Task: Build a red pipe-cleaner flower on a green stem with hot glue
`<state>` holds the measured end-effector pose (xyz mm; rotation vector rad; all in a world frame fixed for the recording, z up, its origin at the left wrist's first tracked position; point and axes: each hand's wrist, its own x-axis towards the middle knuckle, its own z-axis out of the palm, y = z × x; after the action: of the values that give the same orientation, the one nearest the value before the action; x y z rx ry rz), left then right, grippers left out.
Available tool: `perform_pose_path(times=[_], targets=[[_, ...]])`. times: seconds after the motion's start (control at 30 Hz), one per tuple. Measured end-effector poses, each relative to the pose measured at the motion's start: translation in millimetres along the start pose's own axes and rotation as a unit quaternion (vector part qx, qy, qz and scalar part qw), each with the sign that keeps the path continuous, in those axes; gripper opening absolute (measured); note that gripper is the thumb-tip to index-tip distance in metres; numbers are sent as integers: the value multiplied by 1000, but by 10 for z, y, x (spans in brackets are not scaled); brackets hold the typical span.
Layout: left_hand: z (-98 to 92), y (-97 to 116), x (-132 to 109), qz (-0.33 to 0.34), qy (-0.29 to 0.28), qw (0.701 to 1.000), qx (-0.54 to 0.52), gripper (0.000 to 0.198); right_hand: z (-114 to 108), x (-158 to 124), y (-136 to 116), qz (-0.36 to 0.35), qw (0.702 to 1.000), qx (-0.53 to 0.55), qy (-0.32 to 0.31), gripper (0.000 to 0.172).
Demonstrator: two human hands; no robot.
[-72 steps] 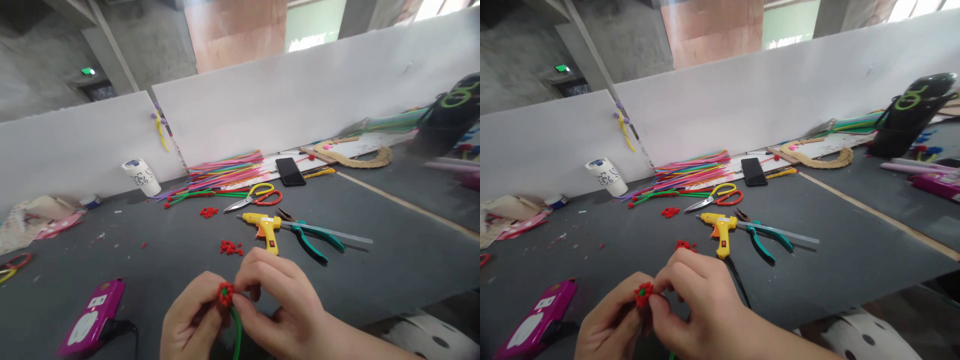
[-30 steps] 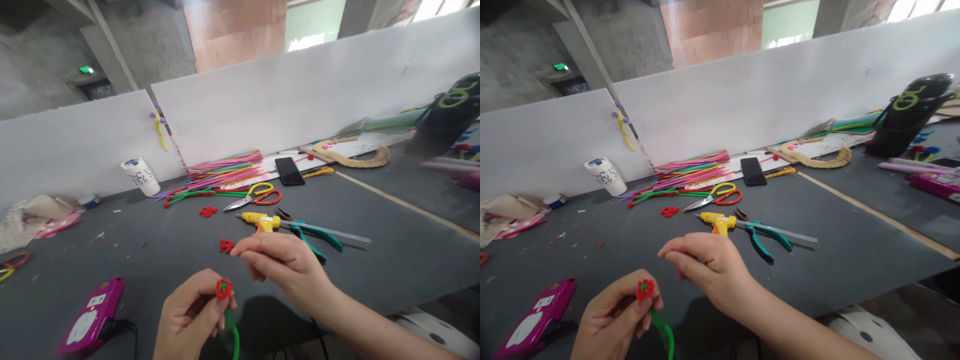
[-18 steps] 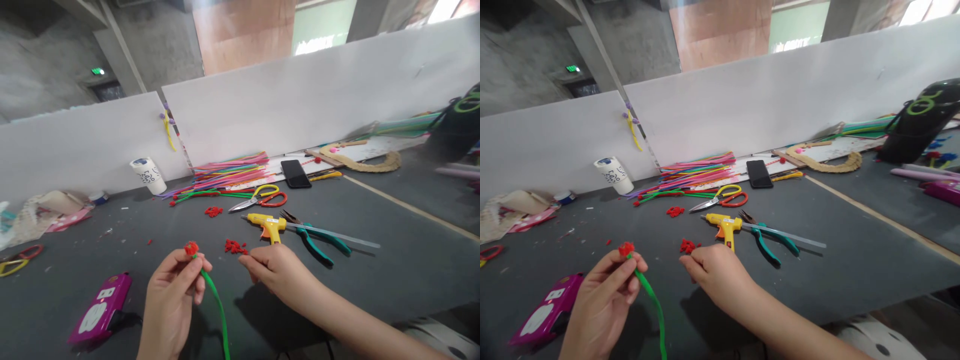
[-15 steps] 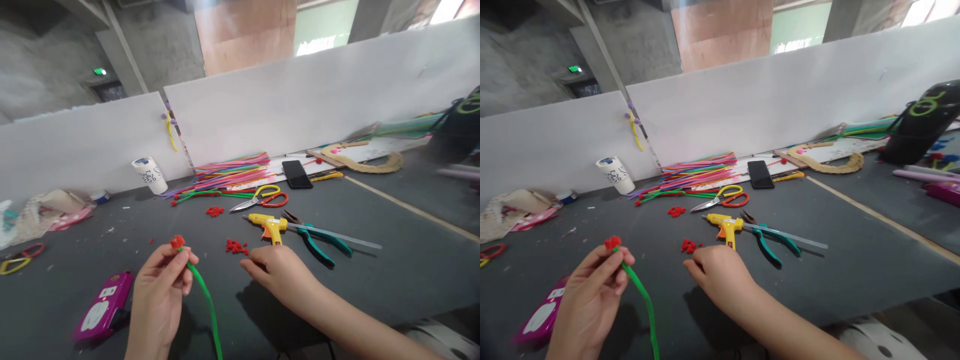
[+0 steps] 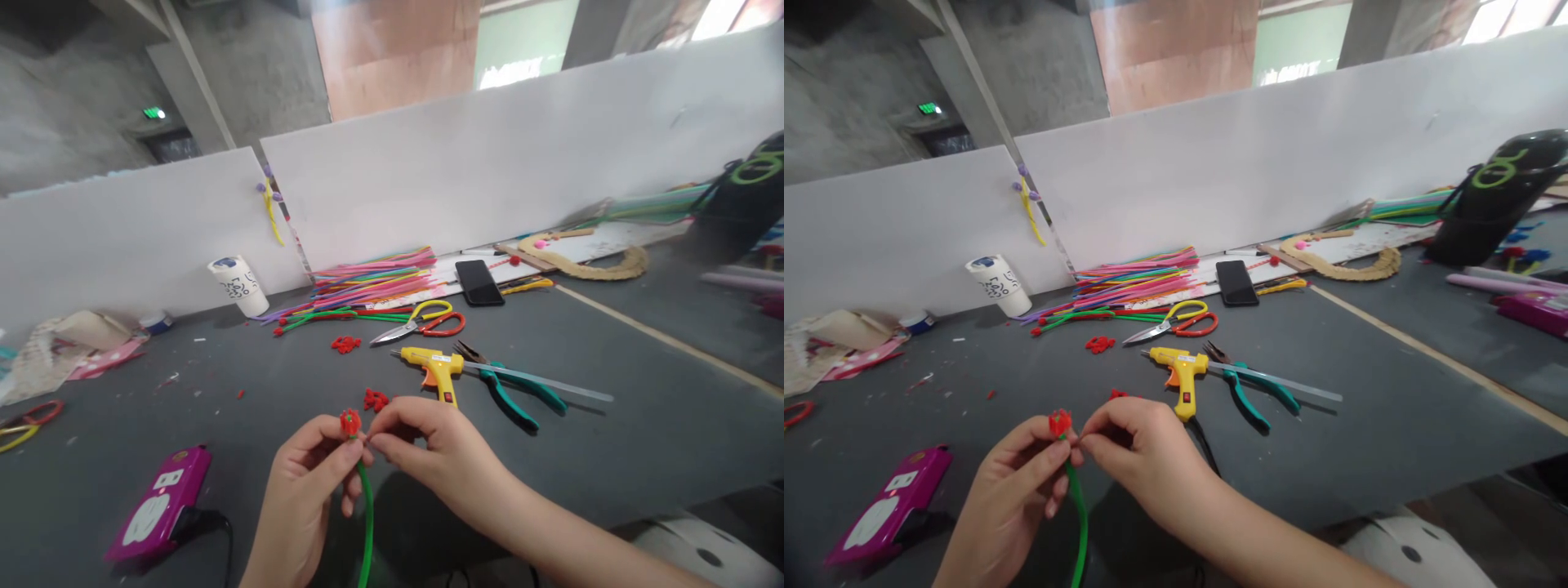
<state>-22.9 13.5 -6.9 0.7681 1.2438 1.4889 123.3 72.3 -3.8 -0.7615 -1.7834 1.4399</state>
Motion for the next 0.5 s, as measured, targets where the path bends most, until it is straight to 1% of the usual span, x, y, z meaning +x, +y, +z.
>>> perform_pose_path(times=[0.1, 0.2, 0.23, 0.27, 0.33, 0.37, 0.4, 0.43, 0.5], targets=[[12, 43, 7, -11, 18, 1000, -17, 20, -29, -13, 16, 1, 1000, -15, 17, 11], [19, 67, 7, -36, 6, 999, -37, 21, -44, -16, 17, 4, 999, -13, 38, 8], [19, 65, 7, -43, 0, 998, -39, 20, -42, -13, 16, 7, 999, -5, 45, 12], [20, 59, 7, -49, -5, 998, -38, 20, -36, -9, 17, 14, 999, 14, 46, 21], [22, 41, 7, -53, -14, 998, -35, 19, -15, 2, 30, 33, 996, 80, 16, 41], [24, 32, 6, -54, -18, 998, -34, 20, -1, 10, 43, 43, 993, 114, -7, 46], [27, 24, 6, -55, -23, 998, -32, 20, 12, 17, 59, 50, 989, 139, -27, 48], [30, 20, 7, -55, -26, 998, -32, 20, 23, 24, 76, 52, 987, 149, -39, 46], [35, 21, 9, -55, -26, 998, -31, 18, 34, 31, 102, 51, 990, 126, -37, 34]])
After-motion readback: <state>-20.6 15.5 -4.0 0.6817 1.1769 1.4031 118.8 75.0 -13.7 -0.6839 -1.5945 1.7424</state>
